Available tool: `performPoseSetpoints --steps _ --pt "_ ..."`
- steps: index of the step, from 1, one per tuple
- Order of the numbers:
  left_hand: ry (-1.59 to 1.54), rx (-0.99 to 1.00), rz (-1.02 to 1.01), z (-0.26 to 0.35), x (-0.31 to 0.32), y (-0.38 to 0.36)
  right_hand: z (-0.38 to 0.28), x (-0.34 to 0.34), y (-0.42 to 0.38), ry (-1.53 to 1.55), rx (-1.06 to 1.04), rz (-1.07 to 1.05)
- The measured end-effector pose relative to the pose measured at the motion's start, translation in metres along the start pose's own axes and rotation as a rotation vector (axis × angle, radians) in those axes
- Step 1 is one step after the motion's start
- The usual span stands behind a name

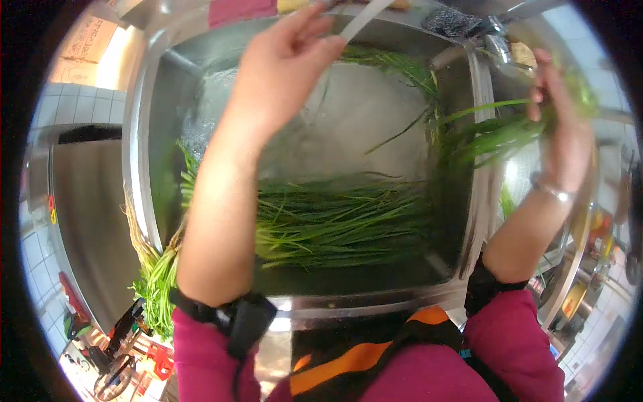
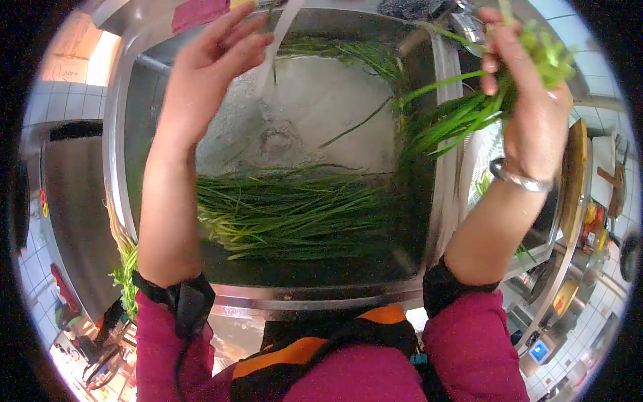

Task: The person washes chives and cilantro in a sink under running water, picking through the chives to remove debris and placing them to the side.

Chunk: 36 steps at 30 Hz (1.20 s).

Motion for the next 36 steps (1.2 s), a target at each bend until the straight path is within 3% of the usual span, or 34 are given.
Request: performPoseSetpoints --steps 2,4,8,9,10,12,13,14,16,17,19,20,22,24,26,28,29,30,31,32,35,36 --pt "0.039 0.091 0.024 -0.001 0.019 0.001 -0.015 -0.007 -0.004 -0.011 -0.100 0.020" --pt "0.612 0.044 -0.007 -0.024 0.037 -0.024 -0.023 0.002 -0.010 0.024 -0.127 0.018" --pt "0.978 -0.123 -0.374 -0.066 0.082 -0.106 -0.025 0.048 -0.033 0.036 -0.261 -0.090" --pt "0.986 -0.143 -0.507 -0.070 0.087 -0.123 -0.027 0.060 -0.039 0.028 -0.292 -0.113" --pt "0.988 -0.162 -0.641 -0.076 0.091 -0.138 -0.029 0.080 -0.048 -0.251 -0.380 -0.260" --pt "0.291 -0.343 -0.641 -0.105 0.092 -0.165 -0.012 0.118 -0.062 0.055 -0.759 -0.592" --pt "0.811 -0.315 -0.787 -0.069 0.080 -0.157 -0.008 0.137 -0.072 0.199 -0.614 -0.774" --pt "0.776 -0.191 -0.982 -0.110 0.095 -0.170 0.013 0.159 -0.083 0.177 -0.592 -0.827" --pt "0.787 -0.437 -0.983 -0.098 0.081 -0.171 0.078 0.192 -0.104 0.104 -0.532 -0.896" --pt "0.799 -0.428 -0.965 -0.099 0.077 -0.168 0.108 0.203 -0.113 0.052 -0.493 -0.908" --pt "0.776 -0.561 -1.127 -0.113 0.072 -0.170 0.161 0.207 -0.122 -0.182 -0.249 -1.073" --pt "0.783 -0.545 -1.116 -0.113 0.066 -0.169 0.176 0.211 -0.126 -0.193 -0.263 -1.065" --pt "0.614 -0.441 -1.019 -0.107 0.055 -0.163 0.197 0.206 -0.124 -0.715 0.296 -1.101" --pt "0.478 -0.329 -0.647 -0.113 0.044 -0.164 0.138 0.208 -0.118 -0.638 0.060 -0.935" --pt "0.325 -0.373 -0.224 -0.084 0.019 -0.160 0.060 0.210 -0.104 -0.338 0.070 -0.915" --pt "0.214 -0.518 -0.010 -0.065 -0.012 -0.157 -0.009 0.199 -0.090 0.216 0.221 -0.970" --pt "0.063 -0.483 0.125 -0.077 -0.024 -0.163 -0.004 0.202 -0.088 0.212 0.219 -0.952" --pt "-0.087 -0.450 0.263 -0.088 -0.034 -0.171 0.007 0.208 -0.085 0.470 0.160 -0.878" --pt "-0.082 -0.444 0.257 -0.085 -0.039 -0.176 0.022 0.210 -0.085 0.726 0.096 -0.795" --pt "0.055 -0.491 0.177 -0.080 -0.044 -0.180 0.048 0.213 -0.087 0.738 0.191 -0.654" --pt "0.190 -0.540 0.025 -0.058 -0.053 -0.180 0.164 0.200 -0.104 0.247 0.525 -0.563" --pt "0.179 -0.563 -0.042 -0.049 -0.054 -0.181 0.208 0.194 -0.110 0.106 0.516 -0.507"
Point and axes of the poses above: each hand's wrist, its own y-axis towards the middle knuckle, its own x-axis out of the palm, z = x × y, the point moved 3 cm from there along y, towards the middle knuckle, and after that the axes turned 2 degrees about y, right-handed, at the moved point
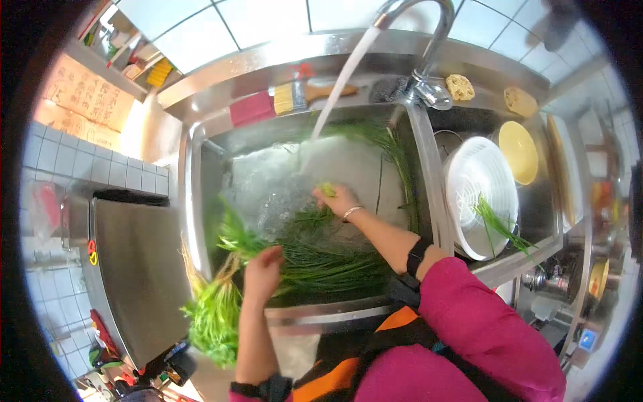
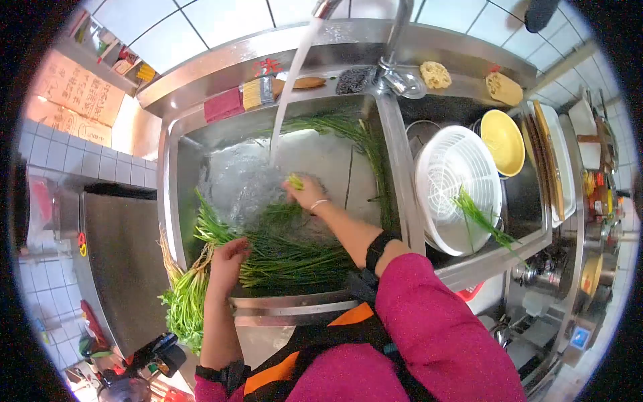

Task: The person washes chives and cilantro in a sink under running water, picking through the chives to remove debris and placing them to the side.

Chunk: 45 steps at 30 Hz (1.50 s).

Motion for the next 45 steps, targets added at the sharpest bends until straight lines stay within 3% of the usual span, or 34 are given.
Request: performPoseSetpoints --steps 2,4,6,9,11,14,16,17,19,20,22,23,24,26,28,30,34,36,38,40,42,44,45 --pt "0.077 0.036 -0.073 0.013 -0.001 0.003 0.025 -0.011 0.003 -0.113 0.018 0.095" --pt "-0.313 0.278 0.078 0.033 0.008 0.009 -0.003 -0.013 -0.010 -0.466 -0.022 0.158" --pt "0.122 0.444 0.201 0.057 0.020 0.018 -0.069 0.003 -0.037 -0.340 -0.094 0.132" --pt "0.272 0.461 0.203 0.057 0.042 0.039 -0.134 0.034 -0.077 -0.115 -0.240 0.102" --pt "-0.090 0.500 0.136 0.076 0.043 0.031 -0.143 0.041 -0.081 -0.009 -0.322 0.114" --pt "-0.317 0.523 0.200 0.070 0.057 0.034 -0.145 0.042 -0.074 -0.062 -0.290 0.104" --pt "-0.379 0.442 0.264 0.016 0.067 0.075 -0.160 0.046 -0.081 -0.683 -0.446 0.108" --pt "-0.736 0.401 0.131 -0.002 0.063 0.093 -0.160 0.044 -0.077 -0.676 -0.444 0.103" --pt "-1.442 0.276 -0.141 -0.023 0.057 0.110 -0.159 0.048 -0.069 -0.272 -0.562 -0.250" --pt "-0.770 0.041 0.261 0.037 0.042 0.068 -0.153 0.049 -0.066 -0.264 -0.558 -0.268" --pt "-1.179 0.059 0.248 0.044 0.017 0.073 -0.132 0.049 -0.055 0.159 -0.405 -0.299" --pt "-1.221 0.043 0.307 0.051 0.006 0.076 -0.122 0.048 -0.050 0.023 -0.535 -0.309" --pt "-1.348 0.080 0.199 0.062 -0.005 0.077 -0.124 0.043 -0.049 0.034 -0.531 -0.314" --pt "-1.300 0.161 0.069 0.071 -0.034 0.079 -0.126 0.041 -0.056 -0.033 -0.084 -0.771" --pt "-1.233 0.201 0.087 0.088 -0.060 0.070 -0.139 0.017 -0.057 0.091 -0.072 -0.645" --pt "-1.262 0.170 0.052 0.088 -0.080 0.067 -0.136 -0.014 -0.047 0.078 -0.150 -0.675" --pt "-1.339 0.113 -0.002 0.081 -0.096 0.062 -0.136 -0.080 -0.041 -0.348 -0.253 -0.433" --pt "-1.445 0.083 0.030 0.078 -0.097 0.060 -0.141 -0.113 -0.044 -0.510 -0.340 -0.252" --pt "-1.448 0.075 0.050 0.077 -0.096 0.058 -0.143 -0.154 -0.045 -0.625 -0.300 -0.007" --pt "-1.476 0.041 0.059 0.074 -0.096 0.057 -0.159 -0.199 -0.053 -0.596 -0.470 0.538" --pt "-1.489 0.017 0.076 0.077 -0.094 0.053 -0.179 -0.239 -0.064 -0.448 -0.678 0.924" --pt "-1.498 0.000 0.077 0.080 -0.091 0.052 -0.196 -0.263 -0.071 -0.394 -0.459 0.966" --pt "-1.526 0.007 0.076 0.079 -0.091 0.051 -0.190 -0.275 -0.064 -0.437 -0.493 0.880"
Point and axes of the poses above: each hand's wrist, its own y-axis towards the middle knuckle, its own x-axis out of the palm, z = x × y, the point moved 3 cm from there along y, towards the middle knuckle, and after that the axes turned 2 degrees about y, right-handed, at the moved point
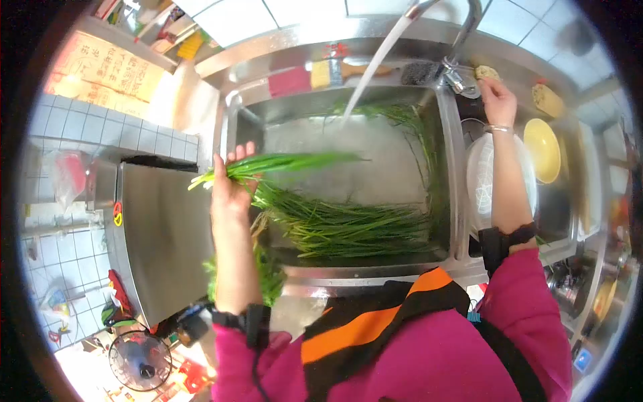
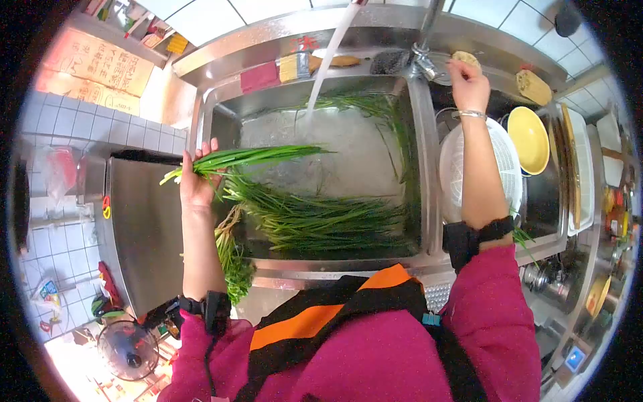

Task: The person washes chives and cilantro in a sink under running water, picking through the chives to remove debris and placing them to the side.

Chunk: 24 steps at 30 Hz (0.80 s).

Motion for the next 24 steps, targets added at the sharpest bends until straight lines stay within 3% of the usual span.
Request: performPoseSetpoints --steps 2,3,5,7,8,10,11,13,15,17,21,23,24 --pt "-0.115 0.000 -0.016 0.001 -0.002 -0.002 -0.006 0.003 -0.007 0.010 -0.021 0.010" --pt "0.033 0.047 -0.015 0.003 -0.005 -0.006 -0.012 0.001 -0.008 0.012 -0.046 0.021" --pt "-0.030 0.009 -0.031 0.004 -0.006 -0.006 -0.008 -0.001 -0.012 -0.085 -0.023 0.217" --pt "-0.045 0.063 0.086 0.002 0.009 -0.017 0.025 0.011 -0.008 0.325 0.082 0.106" --pt "-0.032 0.030 0.005 0.002 0.007 -0.016 0.017 0.010 -0.008 0.322 0.075 0.116" --pt "0.000 0.014 -0.037 0.002 0.010 -0.027 0.006 0.020 -0.017 0.875 0.432 0.064" --pt "0.012 0.025 -0.008 0.002 0.015 -0.032 0.007 0.019 -0.017 0.886 0.396 0.104" --pt "0.066 0.061 -0.117 0.007 0.002 -0.028 0.035 0.027 -0.009 0.662 0.112 0.116" --pt "0.045 0.043 -0.080 0.008 -0.002 -0.031 0.014 0.018 -0.024 1.121 0.537 0.124" --pt "-0.037 0.022 -0.042 0.008 -0.005 -0.034 -0.004 0.020 -0.032 1.075 0.650 0.112" --pt "-0.174 0.014 0.023 0.006 -0.006 -0.034 -0.013 0.026 -0.023 1.155 0.565 0.025" --pt "-0.107 0.065 0.080 0.008 -0.003 -0.035 -0.031 0.030 -0.022 1.041 0.442 -0.040" --pt "-0.134 0.025 -0.020 0.009 -0.007 -0.032 -0.036 0.033 -0.025 0.813 0.379 -0.044"
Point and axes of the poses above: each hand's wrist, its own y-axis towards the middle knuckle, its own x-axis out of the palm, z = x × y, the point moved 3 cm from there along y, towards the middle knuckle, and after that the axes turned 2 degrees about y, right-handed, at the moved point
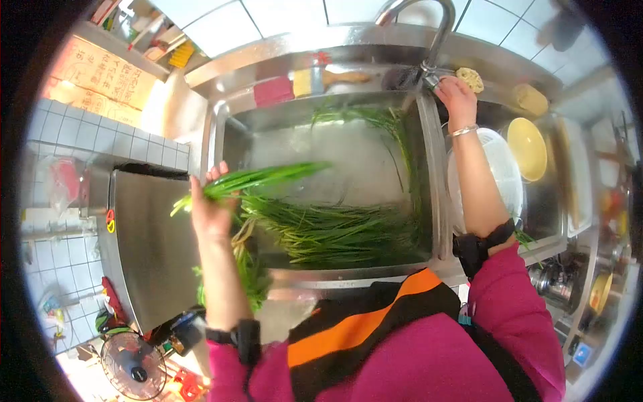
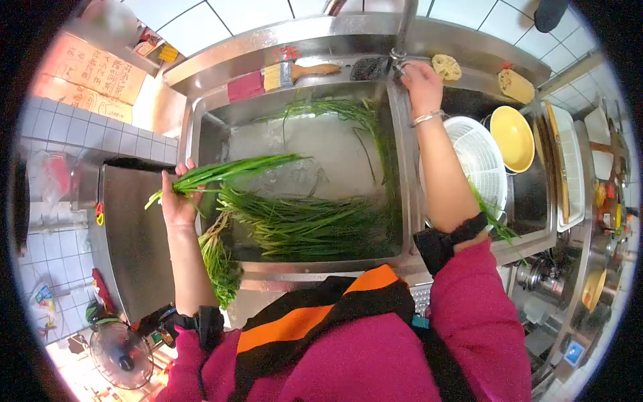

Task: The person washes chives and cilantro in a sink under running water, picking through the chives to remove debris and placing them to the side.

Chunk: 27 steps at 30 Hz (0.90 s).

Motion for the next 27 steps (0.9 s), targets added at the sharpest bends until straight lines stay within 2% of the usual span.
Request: performPoseSetpoints --steps 1,3,5,7,8,10,12,13,14,16,18,20,21,23,24,25,26,27 --pt "-0.028 -0.044 -0.100 0.001 0.001 0.001 0.007 0.008 -0.011 0.005 0.009 -0.004" --pt "-0.014 -0.049 -0.105 0.004 0.006 -0.001 0.013 0.030 -0.056 -0.763 -0.666 -0.203" --pt "-0.001 -0.055 -0.106 0.006 0.014 -0.006 0.066 0.039 -0.089 -1.090 -0.628 -0.575" --pt "0.015 -0.101 -0.164 0.012 0.013 -0.006 0.126 0.031 -0.118 -1.493 -0.772 -0.892" --pt "0.035 -0.090 -0.143 0.014 0.014 -0.009 0.126 0.033 -0.127 -1.469 -0.775 -0.901" --pt "0.088 -0.037 -0.073 0.015 0.021 -0.016 0.127 0.034 -0.130 -2.039 -0.347 -1.031" --pt "0.072 -0.074 -0.162 0.016 0.022 -0.020 0.111 0.048 -0.107 -1.527 -0.012 -0.877" --pt "0.065 -0.096 -0.189 0.016 0.022 -0.022 0.076 0.060 -0.104 -1.257 -0.099 -0.743" --pt "0.037 -0.140 -0.220 0.015 0.024 -0.024 0.054 0.073 -0.098 -0.955 -0.111 -0.709" --pt "-0.010 -0.097 -0.218 0.006 0.030 -0.028 0.015 0.105 -0.096 -0.570 -0.142 -0.878" --pt "-0.026 -0.062 -0.218 -0.004 0.035 -0.032 -0.005 0.138 -0.111 -0.416 -0.128 -1.061" --pt "0.037 -0.094 -0.336 -0.012 0.044 -0.036 -0.003 0.161 -0.138 -0.256 -0.086 -1.287" --pt "0.038 -0.100 -0.339 -0.015 0.047 -0.037 0.000 0.165 -0.152 -0.265 -0.030 -1.332" --pt "0.150 -0.144 -0.449 -0.019 0.054 -0.041 -0.001 0.170 -0.163 -0.334 0.212 -1.483" --pt "0.277 -0.110 -0.405 -0.018 0.053 -0.042 0.000 0.169 -0.163 -0.333 0.213 -1.483" --pt "0.276 -0.111 -0.403 -0.015 0.053 -0.042 0.003 0.167 -0.161 -0.252 0.353 -1.436" --pt "0.404 -0.127 -0.392 -0.012 0.050 -0.042 0.006 0.165 -0.159 -0.171 0.491 -1.385" --pt "0.530 -0.145 -0.379 -0.011 0.049 -0.043 0.007 0.165 -0.157 -0.173 0.496 -1.386"
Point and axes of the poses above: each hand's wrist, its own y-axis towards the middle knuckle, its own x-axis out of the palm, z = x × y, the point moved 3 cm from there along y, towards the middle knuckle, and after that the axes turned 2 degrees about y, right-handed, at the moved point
